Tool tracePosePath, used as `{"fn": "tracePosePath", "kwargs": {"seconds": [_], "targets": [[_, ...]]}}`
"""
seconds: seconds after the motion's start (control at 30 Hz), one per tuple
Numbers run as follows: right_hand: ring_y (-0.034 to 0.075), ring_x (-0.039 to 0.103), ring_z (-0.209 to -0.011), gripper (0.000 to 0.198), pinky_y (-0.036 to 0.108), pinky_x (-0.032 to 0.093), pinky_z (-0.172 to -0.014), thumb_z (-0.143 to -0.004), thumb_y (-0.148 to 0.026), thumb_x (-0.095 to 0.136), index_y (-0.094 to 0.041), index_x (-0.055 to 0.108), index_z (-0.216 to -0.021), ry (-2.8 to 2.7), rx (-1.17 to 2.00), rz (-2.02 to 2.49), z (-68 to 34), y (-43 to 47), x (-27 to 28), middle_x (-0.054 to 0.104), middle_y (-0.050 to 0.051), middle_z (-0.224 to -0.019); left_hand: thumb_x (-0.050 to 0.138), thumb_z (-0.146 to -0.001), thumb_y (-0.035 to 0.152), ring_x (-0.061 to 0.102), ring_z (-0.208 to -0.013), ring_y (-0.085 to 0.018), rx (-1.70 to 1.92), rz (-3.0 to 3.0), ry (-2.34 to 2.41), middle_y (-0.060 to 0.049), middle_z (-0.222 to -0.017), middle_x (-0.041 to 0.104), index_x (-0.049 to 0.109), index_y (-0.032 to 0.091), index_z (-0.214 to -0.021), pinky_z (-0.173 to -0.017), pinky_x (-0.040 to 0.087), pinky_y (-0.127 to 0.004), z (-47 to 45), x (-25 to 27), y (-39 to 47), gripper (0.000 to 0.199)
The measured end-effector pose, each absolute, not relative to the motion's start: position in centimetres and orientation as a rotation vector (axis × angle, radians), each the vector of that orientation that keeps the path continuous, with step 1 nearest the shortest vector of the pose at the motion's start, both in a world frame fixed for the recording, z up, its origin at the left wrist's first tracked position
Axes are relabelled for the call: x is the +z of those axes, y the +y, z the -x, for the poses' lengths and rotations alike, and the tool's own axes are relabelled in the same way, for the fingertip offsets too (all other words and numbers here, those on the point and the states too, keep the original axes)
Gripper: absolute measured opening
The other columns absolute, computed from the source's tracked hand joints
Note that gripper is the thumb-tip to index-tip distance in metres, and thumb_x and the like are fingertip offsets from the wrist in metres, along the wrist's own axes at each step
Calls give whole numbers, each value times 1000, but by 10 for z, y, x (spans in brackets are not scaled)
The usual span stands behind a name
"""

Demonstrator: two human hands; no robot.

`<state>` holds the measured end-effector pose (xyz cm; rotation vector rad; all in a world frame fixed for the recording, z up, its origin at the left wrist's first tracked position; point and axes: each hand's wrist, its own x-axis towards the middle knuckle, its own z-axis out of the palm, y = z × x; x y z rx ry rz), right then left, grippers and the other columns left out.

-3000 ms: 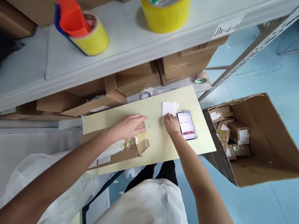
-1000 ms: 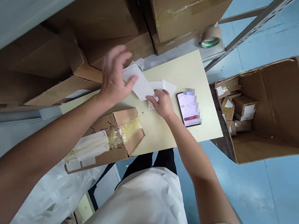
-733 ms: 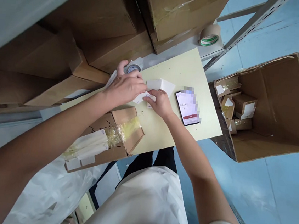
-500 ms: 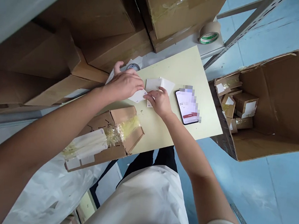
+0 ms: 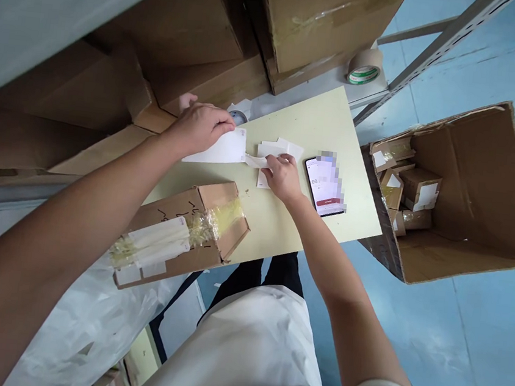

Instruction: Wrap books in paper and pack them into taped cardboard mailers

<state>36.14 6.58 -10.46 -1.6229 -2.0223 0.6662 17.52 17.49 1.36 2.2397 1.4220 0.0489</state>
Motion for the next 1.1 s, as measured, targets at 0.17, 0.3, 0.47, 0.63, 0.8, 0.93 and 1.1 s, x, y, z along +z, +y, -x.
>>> {"fn": "tracePosePath", "kwargs": {"seconds": [0.17, 0.3, 0.47, 0.63, 0.8, 0.93, 1.1], "targets": [[27, 60, -97, 17, 45, 41, -92, -83, -15, 46, -19, 60, -90, -1995, 627, 1556, -362, 60, -111, 70, 8, -85, 47, -87, 33, 58, -99, -22, 101, -2234, 1505, -3, -92, 70, 68, 27, -83, -103, 21, -46, -160, 22, 175, 22], [22, 62, -97, 36, 46, 38, -100, -78, -1, 37, -19, 62, -97, -2024, 692, 1532, -362, 54, -116, 71, 6, -98, 46, -87, 35, 58, -98, -20, 183, -2239, 1549, -3, -93, 70, 67, 26, -86, -99, 29, -40, -150, 28, 176, 23], [23, 42, -131, 53, 51, 27, -110, -77, 2, 34, -19, 55, -120, -2153, 766, 1468, -366, 41, -94, 54, 9, -133, 51, -85, 38, 61, -87, -17, 329, -2135, 1501, -2, -89, 70, 68, 22, -87, -84, 42, -30, -149, 47, 171, 23], [27, 41, -131, 56, 50, 41, -102, -84, -22, 49, -21, 37, -138, -1756, 979, 1361, -362, 27, -23, 42, 13, -143, 53, -85, 34, 61, -84, -16, 444, -1991, 1428, -4, -92, 70, 67, 18, -90, -79, 46, -28, -156, 80, 141, 23], [19, 65, -84, 50, 38, 56, -76, -80, -45, 61, -24, 50, -123, -1201, 1294, 1200, -331, 11, 51, 67, 6, -100, 53, -85, 36, 63, -83, -16, 602, -1776, 1389, -5, -93, 71, 67, 18, -91, -75, 49, -29, -150, 115, 82, 24], [13, 60, -59, 33, 31, 55, -58, -70, -46, 71, -22, 62, -91, -1004, 1345, 1148, -304, -12, 86, 66, -1, -72, 57, -81, 43, 65, -85, -18, 648, -1498, 1352, -6, -97, 71, 65, 20, -98, -74, 51, -29, -111, 145, 19, 30], [17, 62, -57, 27, 35, 54, -58, -75, -44, 67, -21, 60, -89, -1116, 1286, 1218, -285, -52, 106, 66, 1, -70, 65, -73, 46, 63, -72, -17, 806, -1199, 1391, -1, -79, 70, 64, 23, -83, -65, 51, -29, -62, 150, -68, 25]]}}
